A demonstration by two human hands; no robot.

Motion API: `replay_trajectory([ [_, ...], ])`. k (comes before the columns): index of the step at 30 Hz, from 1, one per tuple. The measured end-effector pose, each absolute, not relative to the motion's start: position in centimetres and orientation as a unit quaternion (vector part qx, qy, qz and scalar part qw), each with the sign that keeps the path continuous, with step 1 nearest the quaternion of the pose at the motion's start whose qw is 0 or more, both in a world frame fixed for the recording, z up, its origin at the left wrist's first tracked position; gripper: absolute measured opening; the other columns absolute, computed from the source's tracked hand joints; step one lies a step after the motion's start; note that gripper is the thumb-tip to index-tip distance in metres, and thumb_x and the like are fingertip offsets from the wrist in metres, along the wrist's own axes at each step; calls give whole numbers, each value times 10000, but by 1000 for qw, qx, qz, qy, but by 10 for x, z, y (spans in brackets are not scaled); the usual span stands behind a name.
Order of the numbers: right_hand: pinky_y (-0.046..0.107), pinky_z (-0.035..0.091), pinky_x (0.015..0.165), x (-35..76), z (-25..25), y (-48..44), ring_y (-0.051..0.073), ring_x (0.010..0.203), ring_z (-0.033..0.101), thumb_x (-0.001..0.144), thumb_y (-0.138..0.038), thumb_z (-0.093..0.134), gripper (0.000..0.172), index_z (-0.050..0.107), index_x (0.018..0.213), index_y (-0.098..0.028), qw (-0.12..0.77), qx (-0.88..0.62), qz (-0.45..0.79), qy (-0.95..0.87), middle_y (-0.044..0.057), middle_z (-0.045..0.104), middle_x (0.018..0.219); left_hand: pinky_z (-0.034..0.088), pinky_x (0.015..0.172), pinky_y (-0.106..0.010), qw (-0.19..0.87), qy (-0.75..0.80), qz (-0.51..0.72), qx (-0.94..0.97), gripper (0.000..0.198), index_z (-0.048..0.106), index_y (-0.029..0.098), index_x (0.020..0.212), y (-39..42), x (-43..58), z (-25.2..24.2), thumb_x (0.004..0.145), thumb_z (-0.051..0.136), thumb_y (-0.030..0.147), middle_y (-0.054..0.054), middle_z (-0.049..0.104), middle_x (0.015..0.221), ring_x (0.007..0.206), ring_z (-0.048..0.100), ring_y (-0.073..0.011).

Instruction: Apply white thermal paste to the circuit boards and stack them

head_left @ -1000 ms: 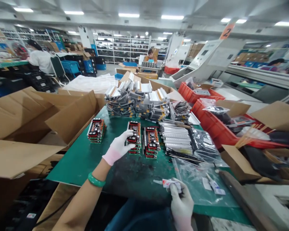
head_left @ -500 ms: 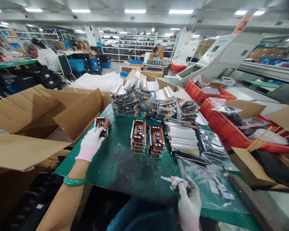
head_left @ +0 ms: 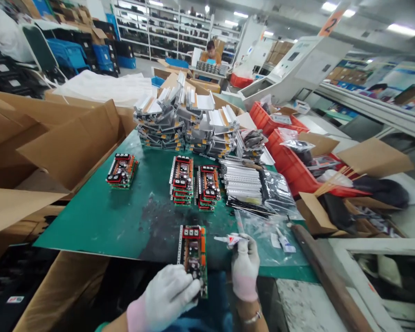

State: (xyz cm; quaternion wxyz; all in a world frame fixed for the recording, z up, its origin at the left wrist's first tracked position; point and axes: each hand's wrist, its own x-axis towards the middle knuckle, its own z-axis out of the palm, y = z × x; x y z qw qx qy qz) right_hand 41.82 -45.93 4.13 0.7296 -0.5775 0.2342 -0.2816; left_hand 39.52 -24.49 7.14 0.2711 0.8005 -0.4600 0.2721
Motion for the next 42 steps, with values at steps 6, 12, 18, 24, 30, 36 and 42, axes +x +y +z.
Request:
replay_trajectory([
  [6, 273, 468, 562, 418, 48, -454, 115, 551, 572, 806, -515, 713, 360, 644, 933, -186, 733, -587, -261, 224, -1, 690, 729, 511, 935, -370, 284, -454, 281, 797, 277, 636, 185, 1110, -253, 399, 39, 945, 573, 399, -42, 712, 921, 895, 653, -182],
  [12, 312, 526, 610, 424, 54, -452, 164, 652, 646, 723, -482, 778, 353, 700, 894, -183, 703, -633, -259, 195, 59, 744, 851, 265, 1184, -454, 205, -386, 258, 862, 747, 573, 143, 1274, -243, 403, 33, 814, 534, 731, -149, 635, 1294, 1278, 537, -300],
  [18, 320, 566, 711, 428, 70, -445, 192, 777, 697, 828, -358, 668, 170, 714, 873, -201, 602, -762, -226, 79, 52, 747, 864, 269, 1179, -404, 239, -371, 270, 856, 685, 602, 197, 1245, -245, 403, 26, 783, 590, 703, -106, 686, 1219, 1218, 590, -276],
  [24, 282, 563, 707, 436, 86, -433, 167, 782, 695, 900, -271, 574, 126, 692, 894, -226, 519, -824, -226, -18, 28, 726, 858, 294, 1163, -408, 246, -372, 275, 852, 667, 606, 188, 1248, -245, 403, 25, 808, 576, 688, -117, 691, 1210, 1205, 599, -278],
  [30, 274, 557, 684, 442, 96, -433, 160, 745, 684, 914, -229, 555, 123, 676, 895, -231, 456, -850, -250, -89, 20, 707, 814, 306, 1154, -409, 244, -378, 263, 854, 690, 602, 189, 1271, -244, 403, 24, 797, 598, 690, -119, 680, 1234, 1220, 589, -283],
  [36, 267, 549, 634, 431, 91, -455, 151, 688, 668, 921, -289, 575, 113, 658, 878, -225, 418, -865, -273, -40, 8, 681, 777, 270, 1176, -396, 259, -373, 268, 850, 637, 635, 183, 1211, -245, 404, 26, 831, 552, 687, -100, 696, 1208, 1219, 591, -269],
  [42, 267, 547, 593, 410, 71, -455, 152, 662, 676, 934, -322, 596, 136, 634, 841, -230, 398, -851, -340, -37, 11, 683, 758, 289, 1163, -392, 263, -367, 267, 852, 643, 629, 189, 1216, -247, 404, 28, 818, 569, 690, -101, 700, 1196, 1210, 598, -269],
])
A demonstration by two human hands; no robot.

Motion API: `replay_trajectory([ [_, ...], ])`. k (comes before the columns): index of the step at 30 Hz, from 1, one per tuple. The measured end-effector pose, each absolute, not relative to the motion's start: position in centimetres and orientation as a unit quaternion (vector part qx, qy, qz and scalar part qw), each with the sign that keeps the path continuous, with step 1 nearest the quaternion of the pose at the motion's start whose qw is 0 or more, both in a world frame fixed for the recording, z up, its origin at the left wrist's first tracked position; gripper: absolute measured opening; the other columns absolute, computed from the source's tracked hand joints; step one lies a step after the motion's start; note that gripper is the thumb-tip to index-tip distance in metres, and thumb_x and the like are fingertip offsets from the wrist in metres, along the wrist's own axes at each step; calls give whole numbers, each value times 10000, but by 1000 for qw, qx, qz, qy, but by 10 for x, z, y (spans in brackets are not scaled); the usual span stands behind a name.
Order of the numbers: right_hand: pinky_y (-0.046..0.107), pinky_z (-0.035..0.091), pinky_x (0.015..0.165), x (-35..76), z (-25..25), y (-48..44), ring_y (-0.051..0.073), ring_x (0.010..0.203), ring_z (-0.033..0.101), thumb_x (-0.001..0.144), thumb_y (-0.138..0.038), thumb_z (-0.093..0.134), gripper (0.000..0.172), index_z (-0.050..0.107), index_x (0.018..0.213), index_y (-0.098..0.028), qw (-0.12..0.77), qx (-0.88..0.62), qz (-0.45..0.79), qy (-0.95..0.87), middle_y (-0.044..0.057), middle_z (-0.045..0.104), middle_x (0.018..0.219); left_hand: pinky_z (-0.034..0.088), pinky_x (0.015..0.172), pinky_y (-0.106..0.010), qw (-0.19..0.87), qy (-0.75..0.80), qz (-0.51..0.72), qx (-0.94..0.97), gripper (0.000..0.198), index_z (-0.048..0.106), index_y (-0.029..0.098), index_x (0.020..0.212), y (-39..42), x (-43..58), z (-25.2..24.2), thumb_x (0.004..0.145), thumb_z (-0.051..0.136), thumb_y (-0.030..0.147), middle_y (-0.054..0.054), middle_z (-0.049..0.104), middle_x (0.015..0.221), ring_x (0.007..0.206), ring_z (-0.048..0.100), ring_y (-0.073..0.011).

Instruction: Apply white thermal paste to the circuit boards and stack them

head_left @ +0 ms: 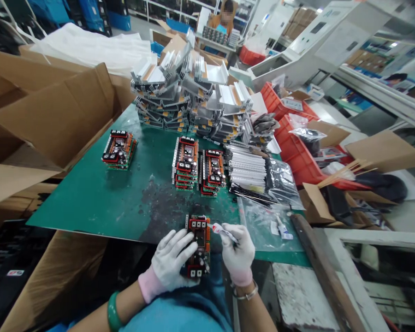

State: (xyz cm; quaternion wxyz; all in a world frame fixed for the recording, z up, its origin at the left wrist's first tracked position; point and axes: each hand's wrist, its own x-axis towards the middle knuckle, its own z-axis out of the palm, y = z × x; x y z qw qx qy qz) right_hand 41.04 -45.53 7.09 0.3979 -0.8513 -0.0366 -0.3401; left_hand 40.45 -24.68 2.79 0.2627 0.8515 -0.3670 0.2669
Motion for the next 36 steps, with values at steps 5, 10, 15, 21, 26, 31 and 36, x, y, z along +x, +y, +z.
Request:
replay_trajectory([
  [5, 282, 563, 589, 397, 61, -454, 150, 680, 677, 940, -208, 585, 55, 610, 928, -256, 381, -841, -371, -95, 7, 696, 775, 290, 1162, -395, 264, -367, 262, 852, 655, 627, 190, 1216, -247, 404, 28, 810, 572, 701, -106, 696, 1202, 1208, 599, -274],
  [10, 286, 557, 591, 397, 67, -451, 143, 653, 681, 937, -147, 562, 184, 616, 1041, -289, 318, -847, -376, -199, 6, 734, 807, 294, 1164, -402, 262, -366, 252, 857, 695, 607, 201, 1255, -246, 403, 26, 784, 594, 712, -105, 691, 1216, 1216, 594, -281],
  [15, 288, 520, 609, 402, 83, -435, 156, 698, 672, 962, -132, 512, 215, 658, 1097, -212, 251, -850, -322, -334, 66, 765, 884, 271, 1181, -379, 275, -358, 255, 855, 688, 586, 166, 1285, -249, 402, 26, 825, 563, 676, -108, 700, 1199, 1182, 619, -263],
  [21, 314, 505, 636, 408, 88, -417, 179, 741, 638, 971, -139, 430, 299, 699, 1097, -171, 193, -852, -288, -392, 100, 748, 944, 371, 1122, -393, 280, -348, 279, 850, 765, 462, 94, 1401, -253, 401, 26, 857, 537, 627, -154, 703, 1162, 1176, 624, -279],
  [26, 303, 510, 632, 408, 86, -416, 171, 728, 641, 978, -158, 433, 297, 695, 1118, -177, 193, -861, -279, -378, 97, 744, 934, 363, 1127, -390, 276, -345, 275, 854, 777, 459, 93, 1403, -252, 401, 25, 848, 541, 631, -163, 698, 1177, 1177, 626, -281],
  [31, 283, 527, 646, 400, 84, -429, 158, 747, 684, 974, -139, 478, 276, 678, 1139, -234, 248, -857, -297, -340, 64, 764, 923, 323, 1152, -392, 271, -352, 253, 860, 702, 553, 152, 1325, -250, 401, 26, 830, 559, 650, -123, 702, 1190, 1185, 621, -276],
  [36, 294, 575, 692, 380, 71, -450, 170, 817, 718, 905, -151, 622, 156, 665, 994, -272, 446, -829, -321, -108, 29, 753, 926, 284, 1173, -405, 268, -361, 238, 861, 658, 601, 213, 1258, -248, 402, 26, 799, 589, 684, -96, 689, 1224, 1220, 595, -277],
])
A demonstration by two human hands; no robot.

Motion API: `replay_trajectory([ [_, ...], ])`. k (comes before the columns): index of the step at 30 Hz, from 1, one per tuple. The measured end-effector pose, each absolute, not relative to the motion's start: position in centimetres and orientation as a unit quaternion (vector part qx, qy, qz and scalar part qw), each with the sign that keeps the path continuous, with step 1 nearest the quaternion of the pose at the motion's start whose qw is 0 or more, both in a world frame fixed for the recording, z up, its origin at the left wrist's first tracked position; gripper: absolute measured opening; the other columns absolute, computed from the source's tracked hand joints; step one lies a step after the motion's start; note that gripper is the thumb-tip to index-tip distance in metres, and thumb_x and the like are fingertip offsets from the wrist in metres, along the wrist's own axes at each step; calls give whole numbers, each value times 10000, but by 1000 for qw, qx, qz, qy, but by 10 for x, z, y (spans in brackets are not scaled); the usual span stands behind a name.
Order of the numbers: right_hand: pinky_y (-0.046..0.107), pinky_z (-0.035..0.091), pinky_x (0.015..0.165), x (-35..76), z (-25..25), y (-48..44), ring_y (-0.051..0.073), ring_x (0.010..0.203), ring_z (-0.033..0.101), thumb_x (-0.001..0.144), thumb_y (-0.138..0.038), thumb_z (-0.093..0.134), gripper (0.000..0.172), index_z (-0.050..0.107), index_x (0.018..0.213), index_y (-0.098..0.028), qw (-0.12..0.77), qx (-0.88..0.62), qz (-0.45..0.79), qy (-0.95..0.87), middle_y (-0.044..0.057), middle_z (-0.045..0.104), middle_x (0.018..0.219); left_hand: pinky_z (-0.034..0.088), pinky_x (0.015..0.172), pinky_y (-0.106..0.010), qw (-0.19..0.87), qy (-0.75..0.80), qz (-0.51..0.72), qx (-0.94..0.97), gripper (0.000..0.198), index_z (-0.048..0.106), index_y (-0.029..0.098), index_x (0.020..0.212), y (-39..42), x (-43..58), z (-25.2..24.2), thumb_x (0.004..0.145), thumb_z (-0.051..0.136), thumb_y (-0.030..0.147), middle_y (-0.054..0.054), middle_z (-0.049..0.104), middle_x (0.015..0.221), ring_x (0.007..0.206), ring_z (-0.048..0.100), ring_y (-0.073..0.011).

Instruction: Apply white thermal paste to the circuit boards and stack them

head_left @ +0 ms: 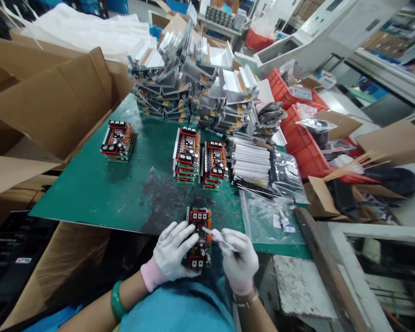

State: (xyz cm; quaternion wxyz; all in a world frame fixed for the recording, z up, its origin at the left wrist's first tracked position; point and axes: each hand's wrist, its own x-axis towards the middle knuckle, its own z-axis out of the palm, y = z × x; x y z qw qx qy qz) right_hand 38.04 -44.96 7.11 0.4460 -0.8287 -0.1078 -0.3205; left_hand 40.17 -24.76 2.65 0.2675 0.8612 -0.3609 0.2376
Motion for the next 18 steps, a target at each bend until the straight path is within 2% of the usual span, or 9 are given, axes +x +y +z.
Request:
replay_trajectory([
  [2, 310, 591, 684, 371, 69, -453, 179, 810, 721, 928, -205, 599, 69, 645, 924, -257, 519, -804, -291, -32, 27, 741, 889, 282, 1174, -406, 269, -363, 236, 860, 665, 608, 202, 1245, -247, 402, 27, 791, 600, 688, -105, 686, 1229, 1231, 586, -280],
  [4, 300, 594, 653, 362, 69, -454, 177, 768, 720, 941, -246, 587, 77, 638, 883, -245, 547, -803, -236, -28, 28, 734, 840, 280, 1176, -408, 271, -364, 238, 859, 673, 616, 185, 1232, -248, 402, 27, 784, 613, 687, -117, 681, 1235, 1239, 578, -284],
  [8, 285, 588, 628, 357, 74, -448, 167, 709, 717, 951, -289, 588, 103, 641, 874, -244, 518, -828, -191, -93, 31, 737, 800, 279, 1177, -409, 281, -359, 242, 857, 659, 621, 171, 1217, -249, 402, 27, 790, 621, 674, -124, 686, 1221, 1241, 576, -283],
  [18, 264, 556, 612, 363, 91, -447, 147, 672, 700, 995, -245, 518, 88, 601, 966, -245, 426, -855, -230, -186, 19, 736, 777, 295, 1166, -403, 279, -355, 241, 859, 640, 610, 191, 1223, -250, 402, 27, 802, 603, 673, -115, 690, 1217, 1235, 584, -281],
])
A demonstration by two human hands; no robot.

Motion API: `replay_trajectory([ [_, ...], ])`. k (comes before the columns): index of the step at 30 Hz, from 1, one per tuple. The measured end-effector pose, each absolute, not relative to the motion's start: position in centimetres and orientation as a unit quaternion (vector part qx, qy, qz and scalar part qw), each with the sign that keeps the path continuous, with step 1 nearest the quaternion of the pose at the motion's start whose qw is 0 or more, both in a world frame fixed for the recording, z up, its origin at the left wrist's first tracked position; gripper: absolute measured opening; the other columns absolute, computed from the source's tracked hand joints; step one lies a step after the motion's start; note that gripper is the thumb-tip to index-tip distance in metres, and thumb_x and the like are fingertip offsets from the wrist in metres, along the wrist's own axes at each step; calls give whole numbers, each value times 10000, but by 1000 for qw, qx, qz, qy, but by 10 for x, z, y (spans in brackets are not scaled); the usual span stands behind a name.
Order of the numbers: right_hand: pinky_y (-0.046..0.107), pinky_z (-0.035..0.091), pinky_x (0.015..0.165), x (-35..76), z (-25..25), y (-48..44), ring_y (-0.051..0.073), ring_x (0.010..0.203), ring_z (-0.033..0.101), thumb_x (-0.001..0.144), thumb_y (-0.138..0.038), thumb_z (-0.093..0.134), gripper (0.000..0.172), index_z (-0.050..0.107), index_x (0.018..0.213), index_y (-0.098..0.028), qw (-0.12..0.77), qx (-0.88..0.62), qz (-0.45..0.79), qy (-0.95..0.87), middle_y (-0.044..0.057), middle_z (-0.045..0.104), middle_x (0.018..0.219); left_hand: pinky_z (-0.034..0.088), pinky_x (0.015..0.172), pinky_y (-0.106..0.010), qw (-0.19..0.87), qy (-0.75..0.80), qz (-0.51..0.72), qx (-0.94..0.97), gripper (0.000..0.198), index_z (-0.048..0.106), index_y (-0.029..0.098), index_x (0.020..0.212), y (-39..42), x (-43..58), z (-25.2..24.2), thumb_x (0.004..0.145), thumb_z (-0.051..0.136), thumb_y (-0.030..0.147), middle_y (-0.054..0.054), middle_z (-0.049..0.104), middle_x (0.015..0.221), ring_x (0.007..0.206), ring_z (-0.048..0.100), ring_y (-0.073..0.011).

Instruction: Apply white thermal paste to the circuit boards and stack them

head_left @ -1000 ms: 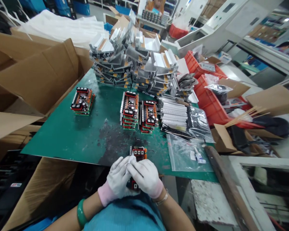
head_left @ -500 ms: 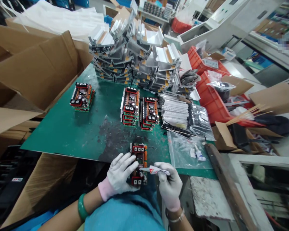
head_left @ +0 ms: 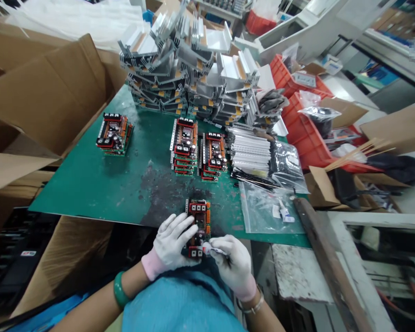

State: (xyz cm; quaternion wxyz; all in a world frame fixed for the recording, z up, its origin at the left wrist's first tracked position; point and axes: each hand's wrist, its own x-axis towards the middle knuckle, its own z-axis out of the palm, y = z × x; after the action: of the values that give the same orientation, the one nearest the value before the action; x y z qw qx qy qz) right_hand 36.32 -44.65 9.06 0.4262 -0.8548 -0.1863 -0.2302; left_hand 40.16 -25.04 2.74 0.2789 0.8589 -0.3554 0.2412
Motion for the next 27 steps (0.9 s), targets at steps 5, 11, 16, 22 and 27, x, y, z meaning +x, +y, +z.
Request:
replay_trajectory([
  [5, 258, 549, 610, 354, 91, -458, 142, 660, 683, 975, -190, 533, 93, 605, 986, -248, 411, -864, -232, -178, 17, 730, 791, 295, 1167, -415, 275, -359, 230, 862, 663, 597, 198, 1249, -249, 402, 27, 788, 622, 673, -115, 678, 1243, 1249, 573, -288],
  [11, 257, 534, 574, 343, 88, -457, 141, 632, 679, 985, -184, 508, 138, 603, 1070, -238, 405, -852, -265, -199, 22, 721, 778, 282, 1171, -417, 280, -356, 229, 862, 665, 590, 191, 1252, -250, 401, 26, 801, 606, 679, -123, 671, 1254, 1261, 564, -289],
  [16, 265, 524, 560, 335, 84, -456, 137, 604, 654, 976, -146, 516, 147, 585, 1089, -210, 392, -852, -272, -219, 33, 724, 778, 276, 1174, -424, 280, -357, 223, 863, 690, 587, 185, 1261, -250, 401, 27, 802, 593, 700, -128, 663, 1266, 1267, 559, -293],
  [22, 270, 518, 578, 324, 81, -455, 137, 628, 647, 968, -117, 509, 156, 588, 1075, -199, 391, -842, -283, -241, 45, 738, 803, 284, 1172, -429, 278, -355, 218, 866, 698, 586, 194, 1271, -250, 401, 26, 788, 607, 698, -124, 655, 1281, 1271, 555, -292],
  [27, 270, 465, 548, 326, 95, -447, 126, 586, 594, 967, -118, 495, 189, 668, 984, -191, 293, -860, -258, -330, 52, 751, 841, 282, 1173, -425, 278, -358, 215, 865, 688, 589, 190, 1265, -250, 401, 28, 812, 584, 707, -124, 654, 1284, 1272, 554, -287],
])
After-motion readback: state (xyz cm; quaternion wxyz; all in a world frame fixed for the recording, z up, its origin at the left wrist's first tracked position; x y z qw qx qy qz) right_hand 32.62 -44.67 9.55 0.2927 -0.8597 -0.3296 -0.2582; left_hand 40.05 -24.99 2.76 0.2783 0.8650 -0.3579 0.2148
